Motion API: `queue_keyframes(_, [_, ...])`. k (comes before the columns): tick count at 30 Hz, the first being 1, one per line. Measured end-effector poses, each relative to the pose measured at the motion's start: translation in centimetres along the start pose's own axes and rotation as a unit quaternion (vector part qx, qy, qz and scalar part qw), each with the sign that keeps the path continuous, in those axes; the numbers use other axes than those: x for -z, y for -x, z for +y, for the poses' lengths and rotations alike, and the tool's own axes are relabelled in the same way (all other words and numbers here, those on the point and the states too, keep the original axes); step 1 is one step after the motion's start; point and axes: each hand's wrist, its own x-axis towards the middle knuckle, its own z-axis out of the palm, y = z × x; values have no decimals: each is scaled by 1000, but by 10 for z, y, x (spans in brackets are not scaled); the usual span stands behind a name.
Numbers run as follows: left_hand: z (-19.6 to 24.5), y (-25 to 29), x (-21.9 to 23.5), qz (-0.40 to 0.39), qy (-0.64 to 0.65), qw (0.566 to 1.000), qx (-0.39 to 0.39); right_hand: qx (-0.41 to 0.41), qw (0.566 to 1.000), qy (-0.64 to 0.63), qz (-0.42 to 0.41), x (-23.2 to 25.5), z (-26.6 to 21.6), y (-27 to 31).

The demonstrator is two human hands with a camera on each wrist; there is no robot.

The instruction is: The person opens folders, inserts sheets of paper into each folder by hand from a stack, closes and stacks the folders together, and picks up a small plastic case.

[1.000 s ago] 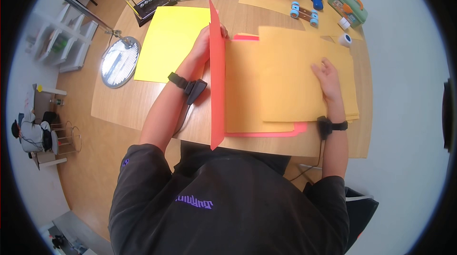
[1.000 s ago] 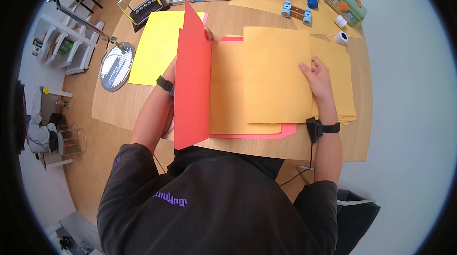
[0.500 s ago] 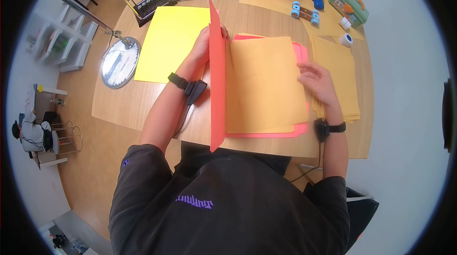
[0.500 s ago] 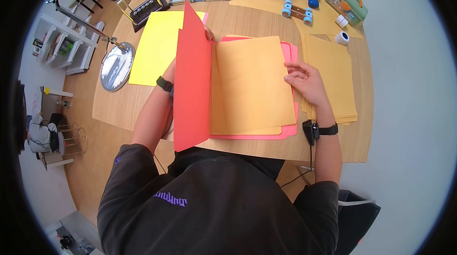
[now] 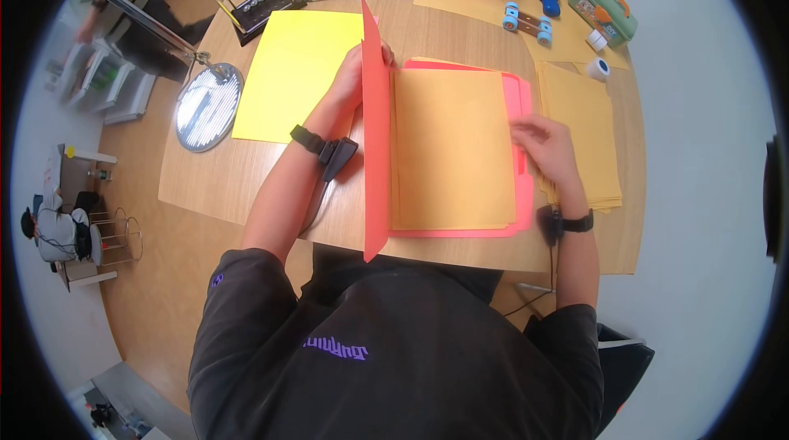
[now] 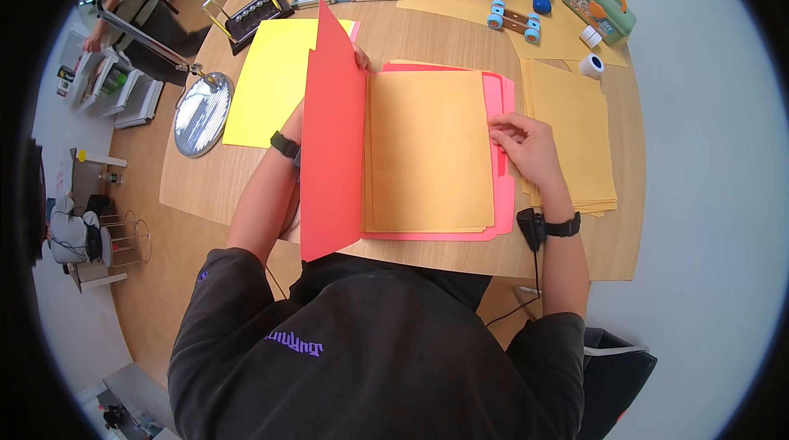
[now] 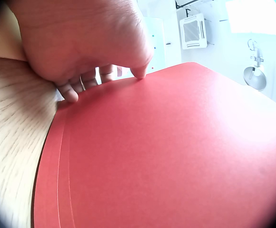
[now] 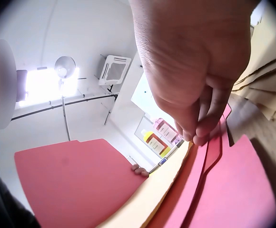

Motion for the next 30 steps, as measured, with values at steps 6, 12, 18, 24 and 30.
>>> queue_keyframes(6, [4, 3, -5, 2, -8, 1000, -22, 51, 995, 88, -9, -1, -8, 4])
queue_keyframes(12, [1, 1, -1, 0, 6, 1000, -8, 51, 982, 147, 107, 24, -14, 2])
queue_keyframes(18, [3, 2, -5, 1, 8, 1000, -18, 61, 827, 483, 282, 94, 40, 6])
queue_keyframes(24, [-2, -1, 0, -6, 1, 999, -34, -108, 803, 545, 218, 112, 41, 3])
queue_keyframes(30, [-1, 0, -3, 6, 23, 999, -35, -117, 803, 535, 235, 102, 29, 8])
